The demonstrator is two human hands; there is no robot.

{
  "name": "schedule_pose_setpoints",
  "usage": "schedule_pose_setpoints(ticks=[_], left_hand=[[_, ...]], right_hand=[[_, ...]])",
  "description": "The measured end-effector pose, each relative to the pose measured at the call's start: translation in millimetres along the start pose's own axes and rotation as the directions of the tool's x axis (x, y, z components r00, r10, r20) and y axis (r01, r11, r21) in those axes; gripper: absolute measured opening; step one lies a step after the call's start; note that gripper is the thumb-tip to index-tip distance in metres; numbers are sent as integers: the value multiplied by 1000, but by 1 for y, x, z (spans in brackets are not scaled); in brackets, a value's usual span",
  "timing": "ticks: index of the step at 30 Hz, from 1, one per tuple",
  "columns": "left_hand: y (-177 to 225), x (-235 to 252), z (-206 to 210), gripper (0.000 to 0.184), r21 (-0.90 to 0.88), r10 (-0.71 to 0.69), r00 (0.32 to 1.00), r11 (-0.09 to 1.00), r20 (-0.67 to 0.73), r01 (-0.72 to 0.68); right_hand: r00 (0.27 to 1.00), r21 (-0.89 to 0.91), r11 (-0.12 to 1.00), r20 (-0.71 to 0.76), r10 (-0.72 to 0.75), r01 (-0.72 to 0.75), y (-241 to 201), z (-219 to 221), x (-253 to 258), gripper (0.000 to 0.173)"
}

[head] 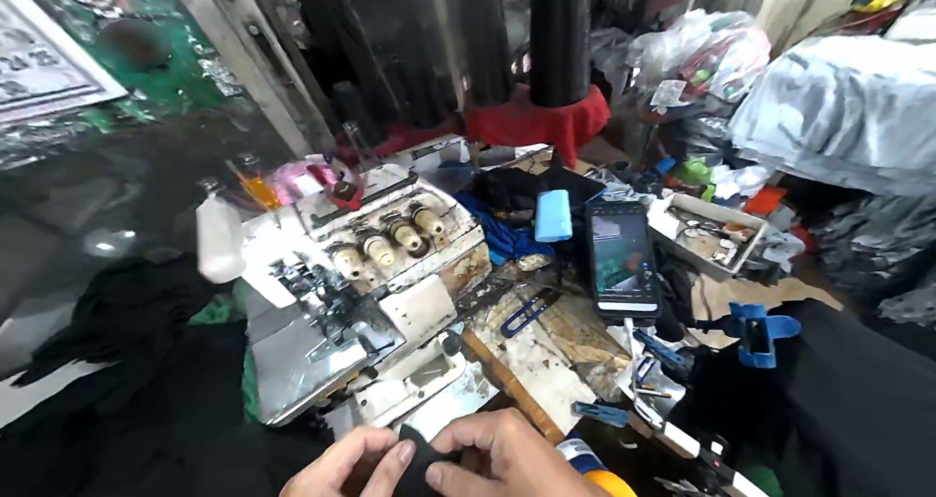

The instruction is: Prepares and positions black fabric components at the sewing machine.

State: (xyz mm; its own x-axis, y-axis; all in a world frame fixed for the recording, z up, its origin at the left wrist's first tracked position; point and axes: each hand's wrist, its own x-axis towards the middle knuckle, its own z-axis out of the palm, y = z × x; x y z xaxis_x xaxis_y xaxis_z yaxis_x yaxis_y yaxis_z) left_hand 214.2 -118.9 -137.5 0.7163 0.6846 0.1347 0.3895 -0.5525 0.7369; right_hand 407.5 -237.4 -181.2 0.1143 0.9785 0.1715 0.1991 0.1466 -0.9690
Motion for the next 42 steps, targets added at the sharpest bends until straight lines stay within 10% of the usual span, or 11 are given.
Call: schedule_pose_setpoints(ticks=[42], left_hand=[[-8,-12,-11,23,-34,171,940,981,-297,-189]], right_hand=[[986,50,987,-76,-147,151,-17,7,4,15]])
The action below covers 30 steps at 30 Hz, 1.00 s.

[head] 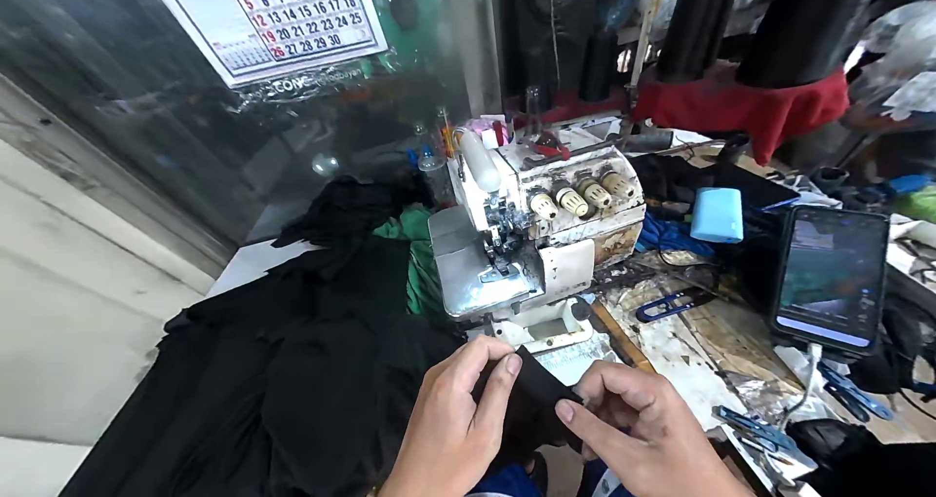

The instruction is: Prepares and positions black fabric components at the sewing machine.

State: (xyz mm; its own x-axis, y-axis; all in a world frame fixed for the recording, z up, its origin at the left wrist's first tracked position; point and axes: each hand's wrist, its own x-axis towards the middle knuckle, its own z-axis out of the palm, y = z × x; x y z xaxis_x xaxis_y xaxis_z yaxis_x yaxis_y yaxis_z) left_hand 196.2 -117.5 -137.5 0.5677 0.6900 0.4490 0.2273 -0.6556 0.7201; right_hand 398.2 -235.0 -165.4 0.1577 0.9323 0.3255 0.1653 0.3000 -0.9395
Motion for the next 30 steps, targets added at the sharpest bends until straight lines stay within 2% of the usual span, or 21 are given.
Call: schedule_pose_setpoints(ticks=[6,9,12,15,17,19,21,23,28,30], left_hand=[[9,1,3,24,50,-20,999,999,-36,22],[-4,-2,9,23,127,-52,998,990,-26,55],[-10,11,-14,23,165,-103,994,981,24,97],[14,45,-44,23,280,-27,998,959,-62,43],[18,76,-42,22,463,29,990,885,-136,38],[-2,101,-27,22,586,37,991,809,-132,48],[-22,110,-16,21,656,38,992,753,-124,53],[-25,111,-17,18,664,19,993,745,-114,62],[-19,116,-35,10,579,-117,993,808,-29,112],[-21,123,-38,9,561,-157,987,816,-14,138]], right_hand=[[1000,64,998,-7,20,-19,0,-1,0,18],[998,117,991,-9,60,-58,7,8,6,17],[998,109,992,-6,61,-60,4,14,26,17],[998,108,993,-36,45,-41,-14,16,56,20],[983,169,977,-106,151,-131,-15,20,79,23],[944,253,937,-162,286,-241,-1,26,95,24],[917,321,903,-181,355,-286,10,29,100,24],[916,343,896,-183,358,-282,13,29,99,24],[917,405,864,-127,379,-300,11,29,98,22],[909,433,854,-156,386,-288,14,32,101,24]])
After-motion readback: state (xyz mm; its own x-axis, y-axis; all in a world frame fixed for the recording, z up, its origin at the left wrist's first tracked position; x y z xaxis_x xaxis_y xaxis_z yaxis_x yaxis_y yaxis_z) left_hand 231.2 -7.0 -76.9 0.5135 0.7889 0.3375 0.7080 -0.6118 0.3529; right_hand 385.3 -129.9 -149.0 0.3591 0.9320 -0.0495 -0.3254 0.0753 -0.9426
